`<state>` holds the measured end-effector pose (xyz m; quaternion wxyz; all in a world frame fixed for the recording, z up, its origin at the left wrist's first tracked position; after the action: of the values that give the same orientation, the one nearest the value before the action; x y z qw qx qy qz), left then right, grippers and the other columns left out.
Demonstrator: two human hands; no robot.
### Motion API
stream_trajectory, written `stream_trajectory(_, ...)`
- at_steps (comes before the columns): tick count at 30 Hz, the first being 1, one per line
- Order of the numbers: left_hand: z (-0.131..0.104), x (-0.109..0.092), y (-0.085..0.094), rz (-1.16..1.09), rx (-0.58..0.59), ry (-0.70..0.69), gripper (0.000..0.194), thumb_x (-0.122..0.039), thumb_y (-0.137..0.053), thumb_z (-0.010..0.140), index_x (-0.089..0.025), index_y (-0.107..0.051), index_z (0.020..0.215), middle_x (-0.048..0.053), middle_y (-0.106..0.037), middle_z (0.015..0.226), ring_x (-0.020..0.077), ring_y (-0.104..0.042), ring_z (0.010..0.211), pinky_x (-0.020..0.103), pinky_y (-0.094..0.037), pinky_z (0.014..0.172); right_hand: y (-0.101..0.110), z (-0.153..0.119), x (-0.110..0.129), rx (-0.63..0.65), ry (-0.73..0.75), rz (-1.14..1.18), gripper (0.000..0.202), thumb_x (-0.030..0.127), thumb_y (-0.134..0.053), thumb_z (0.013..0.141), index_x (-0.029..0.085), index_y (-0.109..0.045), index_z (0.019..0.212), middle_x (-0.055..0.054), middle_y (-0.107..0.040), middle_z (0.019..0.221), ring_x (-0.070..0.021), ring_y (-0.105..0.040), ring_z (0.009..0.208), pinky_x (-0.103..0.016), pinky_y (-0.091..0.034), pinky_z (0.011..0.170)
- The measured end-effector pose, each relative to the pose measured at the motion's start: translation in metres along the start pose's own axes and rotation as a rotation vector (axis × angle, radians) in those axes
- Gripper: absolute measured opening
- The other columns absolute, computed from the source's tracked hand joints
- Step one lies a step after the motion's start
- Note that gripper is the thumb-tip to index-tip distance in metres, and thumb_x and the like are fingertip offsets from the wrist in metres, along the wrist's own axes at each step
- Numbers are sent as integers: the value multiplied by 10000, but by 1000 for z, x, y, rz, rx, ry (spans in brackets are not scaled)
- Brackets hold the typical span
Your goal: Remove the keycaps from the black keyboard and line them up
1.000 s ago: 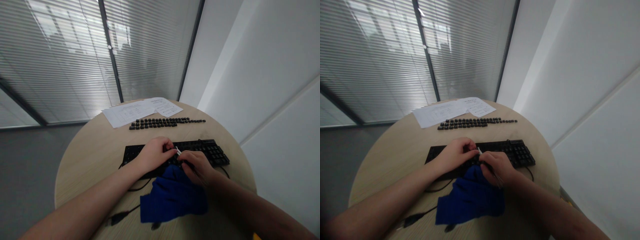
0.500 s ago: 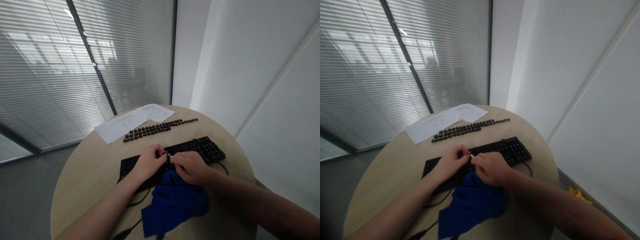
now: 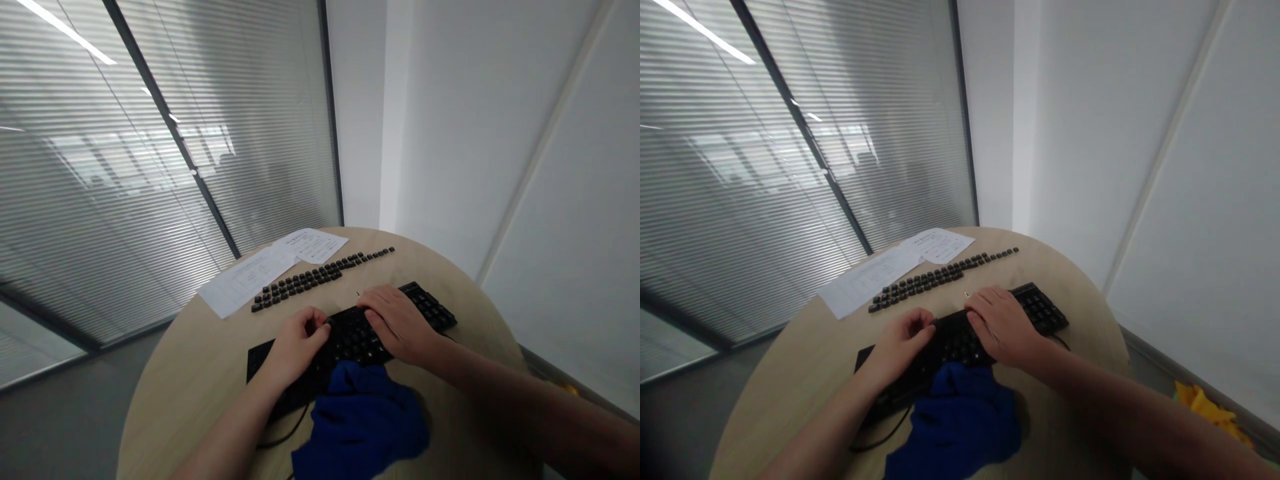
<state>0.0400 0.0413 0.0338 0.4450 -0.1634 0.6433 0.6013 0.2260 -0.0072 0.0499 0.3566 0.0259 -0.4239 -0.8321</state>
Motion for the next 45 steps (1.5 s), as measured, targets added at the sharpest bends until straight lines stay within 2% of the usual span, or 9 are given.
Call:
stream_trajectory(4,-5,-6,-15,-13,102,-16,140,-339,-559,813,-201,-576,793,-12,-579,716,166,-548,687,284,-430,650,-2,-3,11,3,129,43,357,106,-432,910,191,-584,1222,-151,-556,1352,-279,-498,1244,-474,-413,1046)
stream_trajectory(8,-12,-17,-24,71,135,-63,87,-295,-578,795,-210,-593,786,0,-621,749,183,-577,727,292,-445,677,-10,-10,21,101,268,148,440,52,-420,858,209,-593,1231,-103,-658,1144,-199,-614,1035,-335,-517,864)
stream_trajectory(13,-14,-23,-24,58,141,-108,71,-275,-594,792,-211,-625,791,2,-646,767,185,-593,739,293,-447,683,-15,-13,24,112,292,88,208,213,-531,940,223,-644,1114,-38,-695,905,-154,-630,785,-263,-461,652)
stream_trajectory(25,-15,-23,-29,28,157,-136,130,-278,-594,832,-199,-679,891,15,-646,821,177,-599,753,292,-456,684,-18,-10,18,77,233,145,107,256,-611,937,233,-699,993,-39,-760,923,-172,-700,842,-290,-535,779)
stream_trajectory(30,-10,-20,-3,190,8,-204,305,-344,-573,895,-186,-682,1132,82,-660,1084,207,-640,881,339,-497,819,-7,-2,-24,42,10,16,152,315,-630,922,230,-735,991,-55,-760,893,-192,-697,791,-320,-538,765)
stream_trajectory(34,2,0,19,477,-42,-204,304,-377,-528,930,-183,-727,1051,92,-692,1081,257,-654,975,372,-492,883,-7,24,-86,28,-259,-63,212,344,-642,880,215,-760,1002,-53,-750,801,-183,-642,662,-312,-511,687)
stream_trajectory(36,9,13,26,554,-30,-174,331,-392,-488,949,-189,-746,986,89,-711,1016,254,-665,935,366,-496,849,-22,42,-118,102,-395,-43,239,346,-665,850,215,-756,1029,-54,-771,926,-182,-655,705,-318,-515,731)
stream_trajectory(39,15,26,33,608,-31,-127,361,-407,-471,951,-185,-754,984,105,-711,1029,261,-672,931,361,-498,817,-50,68,-149,200,-444,-48,197,301,-704,802,201,-768,960,-50,-778,890,-192,-691,770,-305,-521,758)
stream_trajectory(45,17,35,34,575,-38,-130,383,-453,-494,925,-194,-767,997,119,-712,1039,280,-669,938,378,-487,818,-97,88,-180,321,-491,-85,205,297,-730,775,184,-777,939,-64,-775,869,-208,-704,791,-301,-519,743)
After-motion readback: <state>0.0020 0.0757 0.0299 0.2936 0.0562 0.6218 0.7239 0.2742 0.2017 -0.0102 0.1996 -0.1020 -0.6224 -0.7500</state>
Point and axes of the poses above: each hand's wrist, its own z-axis towards the middle knuckle, its own y-axis out of the back of the hand, x = y × z, the point moved 7 cm from there along z, towards the middle knuckle
